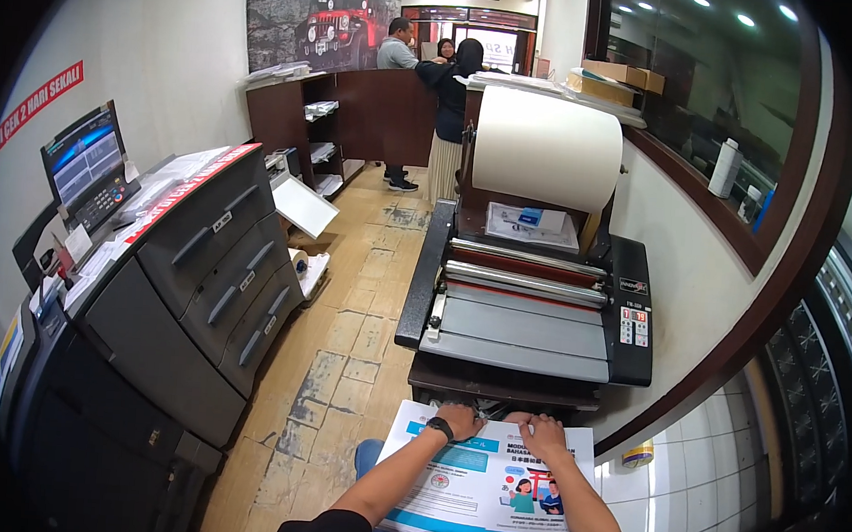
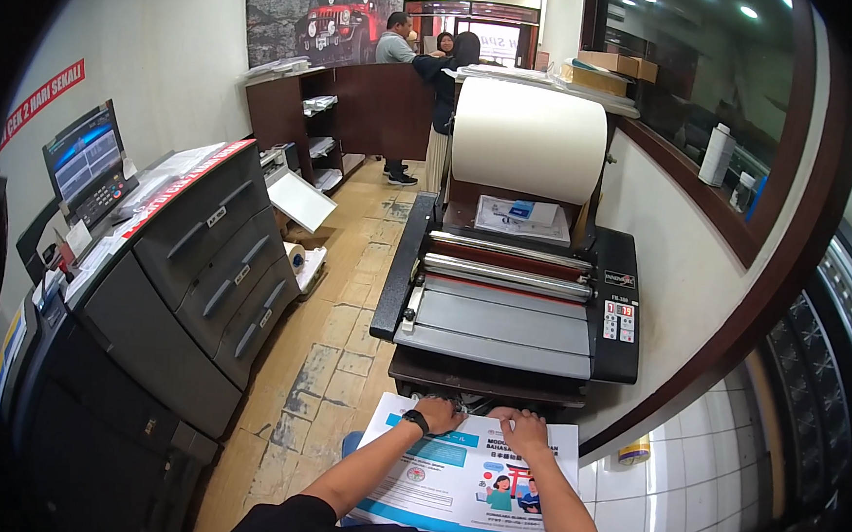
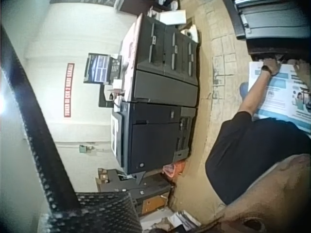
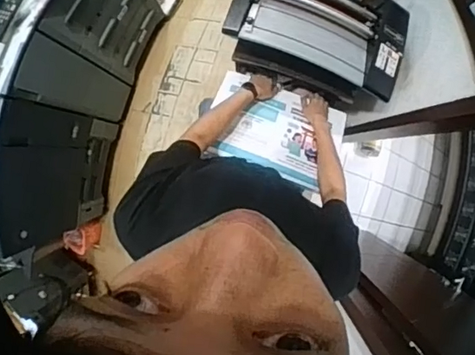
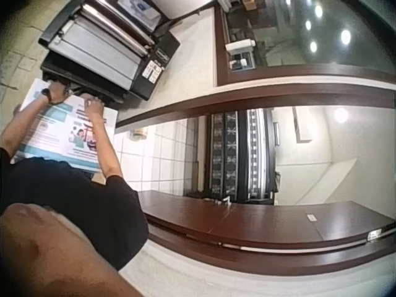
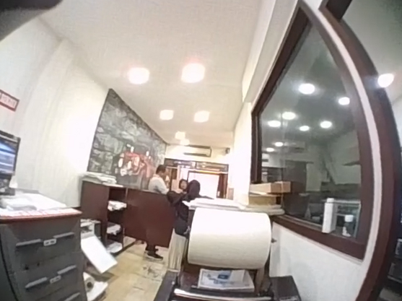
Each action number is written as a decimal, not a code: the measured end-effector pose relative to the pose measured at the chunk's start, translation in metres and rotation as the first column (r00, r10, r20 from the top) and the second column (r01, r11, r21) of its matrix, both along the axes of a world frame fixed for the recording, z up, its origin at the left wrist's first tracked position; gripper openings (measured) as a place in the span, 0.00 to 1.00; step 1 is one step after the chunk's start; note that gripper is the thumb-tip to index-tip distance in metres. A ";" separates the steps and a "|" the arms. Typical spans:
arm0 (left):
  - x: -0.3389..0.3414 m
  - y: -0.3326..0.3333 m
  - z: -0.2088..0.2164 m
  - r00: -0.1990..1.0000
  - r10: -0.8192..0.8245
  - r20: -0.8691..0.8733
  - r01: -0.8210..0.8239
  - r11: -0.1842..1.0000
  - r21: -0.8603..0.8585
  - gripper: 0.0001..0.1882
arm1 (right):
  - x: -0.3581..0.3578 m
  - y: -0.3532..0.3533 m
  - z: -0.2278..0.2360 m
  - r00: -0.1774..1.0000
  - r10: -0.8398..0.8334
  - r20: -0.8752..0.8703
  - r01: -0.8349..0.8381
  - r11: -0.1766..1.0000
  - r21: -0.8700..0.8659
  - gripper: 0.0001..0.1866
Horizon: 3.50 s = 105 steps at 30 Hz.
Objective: The recorder is laminating printed sheets using a thermal laminator machine in a print shop.
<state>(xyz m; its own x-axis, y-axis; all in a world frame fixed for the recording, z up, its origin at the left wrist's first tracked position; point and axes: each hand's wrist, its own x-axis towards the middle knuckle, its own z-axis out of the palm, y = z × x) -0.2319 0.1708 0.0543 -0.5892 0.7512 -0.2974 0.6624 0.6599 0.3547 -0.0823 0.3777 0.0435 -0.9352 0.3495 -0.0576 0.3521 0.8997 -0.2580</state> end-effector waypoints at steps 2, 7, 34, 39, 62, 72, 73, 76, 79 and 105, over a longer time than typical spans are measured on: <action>0.001 0.004 -0.021 0.999 0.007 -0.032 -0.006 0.999 0.043 0.31 | 0.005 0.006 -0.002 0.999 0.010 -0.034 -0.010 1.000 0.005 0.26; 0.014 0.011 0.006 0.988 -0.054 -0.145 0.065 0.995 0.072 0.31 | 0.017 0.015 -0.008 0.998 -0.022 0.064 0.029 0.994 -0.108 0.28; 0.001 0.011 -0.023 0.999 0.030 0.013 -0.031 0.998 0.050 0.38 | 0.004 0.013 -0.022 0.992 -0.016 0.129 0.013 0.999 0.029 0.34; -0.003 0.002 -0.023 0.996 0.086 -0.014 -0.083 0.983 0.163 0.37 | -0.007 0.008 0.024 0.999 -0.044 0.013 0.045 0.995 -0.090 0.31; -0.003 -0.002 -0.031 0.996 0.049 -0.077 -0.040 0.993 0.112 0.37 | 0.005 0.008 -0.029 0.991 -0.012 -0.136 0.014 1.000 0.014 0.29; 0.013 -0.010 -0.005 0.960 0.102 -0.261 -0.011 0.945 0.327 0.29 | 0.015 -0.001 0.007 0.976 -0.015 -0.218 0.012 1.000 -0.015 0.26; 0.007 -0.014 -0.030 0.982 0.116 -0.150 -0.066 0.951 0.302 0.31 | 0.011 -0.003 0.001 1.000 -0.008 -0.007 0.008 0.999 -0.037 0.29; 0.007 -0.005 -0.039 0.980 0.067 -0.187 -0.045 0.992 0.120 0.31 | 0.007 -0.003 -0.003 0.987 -0.005 0.159 0.010 1.000 -0.029 0.32; 0.005 0.000 -0.044 0.981 0.139 -0.136 -0.119 0.982 0.147 0.31 | 0.007 0.000 -0.008 0.990 -0.073 0.123 0.082 0.994 -0.072 0.33; -0.006 0.020 -0.053 0.960 0.103 -0.260 0.016 0.907 0.421 0.22 | -0.014 0.018 -0.032 0.970 -0.070 -0.232 0.064 0.997 -0.036 0.22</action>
